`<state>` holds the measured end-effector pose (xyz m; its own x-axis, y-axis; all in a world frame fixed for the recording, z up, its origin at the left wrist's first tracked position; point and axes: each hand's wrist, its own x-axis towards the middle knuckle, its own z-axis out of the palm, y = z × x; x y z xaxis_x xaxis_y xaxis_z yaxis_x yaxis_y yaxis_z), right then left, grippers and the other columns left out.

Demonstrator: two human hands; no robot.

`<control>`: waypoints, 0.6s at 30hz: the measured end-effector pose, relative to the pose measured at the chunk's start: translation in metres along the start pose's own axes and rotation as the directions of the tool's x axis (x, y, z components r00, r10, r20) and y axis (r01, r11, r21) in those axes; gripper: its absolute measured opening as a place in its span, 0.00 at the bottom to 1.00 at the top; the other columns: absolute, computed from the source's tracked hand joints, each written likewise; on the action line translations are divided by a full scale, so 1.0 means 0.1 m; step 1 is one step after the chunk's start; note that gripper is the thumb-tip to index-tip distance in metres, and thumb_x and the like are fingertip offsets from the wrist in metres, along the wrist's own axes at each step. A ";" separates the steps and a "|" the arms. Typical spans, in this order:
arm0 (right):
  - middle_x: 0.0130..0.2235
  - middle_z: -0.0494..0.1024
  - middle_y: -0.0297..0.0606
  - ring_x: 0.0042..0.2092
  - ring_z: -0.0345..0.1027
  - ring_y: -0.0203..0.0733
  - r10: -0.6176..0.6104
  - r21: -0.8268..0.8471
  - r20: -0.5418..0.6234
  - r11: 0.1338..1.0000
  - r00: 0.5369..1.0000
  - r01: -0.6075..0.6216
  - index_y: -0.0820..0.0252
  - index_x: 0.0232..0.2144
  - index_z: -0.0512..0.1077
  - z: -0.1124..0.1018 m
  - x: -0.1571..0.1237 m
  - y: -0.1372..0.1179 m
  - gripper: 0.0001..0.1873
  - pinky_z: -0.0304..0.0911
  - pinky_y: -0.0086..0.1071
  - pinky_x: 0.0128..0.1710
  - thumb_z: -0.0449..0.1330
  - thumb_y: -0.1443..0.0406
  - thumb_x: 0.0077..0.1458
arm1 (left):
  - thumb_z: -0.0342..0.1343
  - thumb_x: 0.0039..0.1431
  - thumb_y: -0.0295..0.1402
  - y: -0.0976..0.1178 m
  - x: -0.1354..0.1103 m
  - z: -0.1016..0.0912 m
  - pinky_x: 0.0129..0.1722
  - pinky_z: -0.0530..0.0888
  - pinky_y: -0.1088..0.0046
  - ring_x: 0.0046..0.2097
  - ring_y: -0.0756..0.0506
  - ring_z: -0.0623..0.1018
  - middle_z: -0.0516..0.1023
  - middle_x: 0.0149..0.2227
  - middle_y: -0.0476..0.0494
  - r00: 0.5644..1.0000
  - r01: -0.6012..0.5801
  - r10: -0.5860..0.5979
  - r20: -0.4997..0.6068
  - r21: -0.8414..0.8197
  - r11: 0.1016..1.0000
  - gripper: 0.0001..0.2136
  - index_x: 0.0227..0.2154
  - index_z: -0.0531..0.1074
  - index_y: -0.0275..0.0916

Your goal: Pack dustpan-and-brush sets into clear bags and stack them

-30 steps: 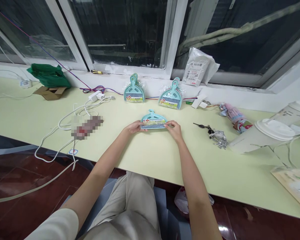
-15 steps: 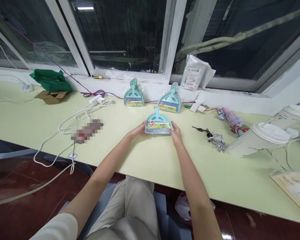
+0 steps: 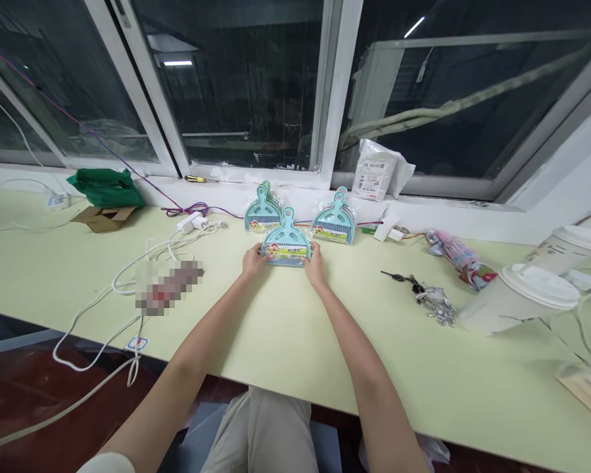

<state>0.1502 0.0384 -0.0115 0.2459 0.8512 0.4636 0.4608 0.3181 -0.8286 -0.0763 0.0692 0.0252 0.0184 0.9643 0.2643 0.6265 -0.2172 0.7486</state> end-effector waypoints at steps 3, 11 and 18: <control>0.59 0.68 0.51 0.58 0.63 0.51 -0.019 -0.061 0.035 0.998 0.999 0.022 0.59 0.61 0.54 0.45 0.27 -0.09 0.35 0.59 0.48 0.57 0.56 0.69 0.51 | 0.62 0.51 0.37 -0.23 0.29 -0.20 0.41 0.69 0.67 0.45 0.38 0.76 0.78 0.42 0.42 0.997 -0.013 0.025 -0.077 0.151 0.988 0.20 0.48 0.70 0.45; 0.69 0.48 0.51 0.69 0.40 0.52 -0.174 -0.373 0.077 0.908 0.982 0.190 0.58 0.64 0.53 1.27 1.00 -0.08 0.32 0.46 0.53 0.65 0.54 0.67 0.58 | 0.60 0.51 0.31 -0.86 1.11 -0.13 0.58 0.64 0.56 0.60 0.36 0.65 0.62 0.57 0.32 0.922 -0.142 0.155 -0.355 0.064 0.988 0.26 0.54 0.62 0.39; 0.71 0.34 0.49 0.71 0.24 0.52 -0.157 -0.578 0.096 0.795 0.983 0.183 0.60 0.69 0.39 1.51 1.37 0.09 0.37 0.37 0.60 0.64 0.49 0.61 0.63 | 0.59 0.51 0.30 -1.04 1.74 0.16 0.64 0.56 0.55 0.65 0.36 0.60 0.60 0.63 0.32 0.927 -0.201 0.112 -0.359 -0.221 0.954 0.36 0.62 0.51 0.38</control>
<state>0.0596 0.2212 -0.0027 0.0875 0.8269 0.5555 0.9046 0.1676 -0.3920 -0.1253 0.2615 -0.0164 -0.1928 0.8146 0.5470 0.4218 -0.4345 0.7958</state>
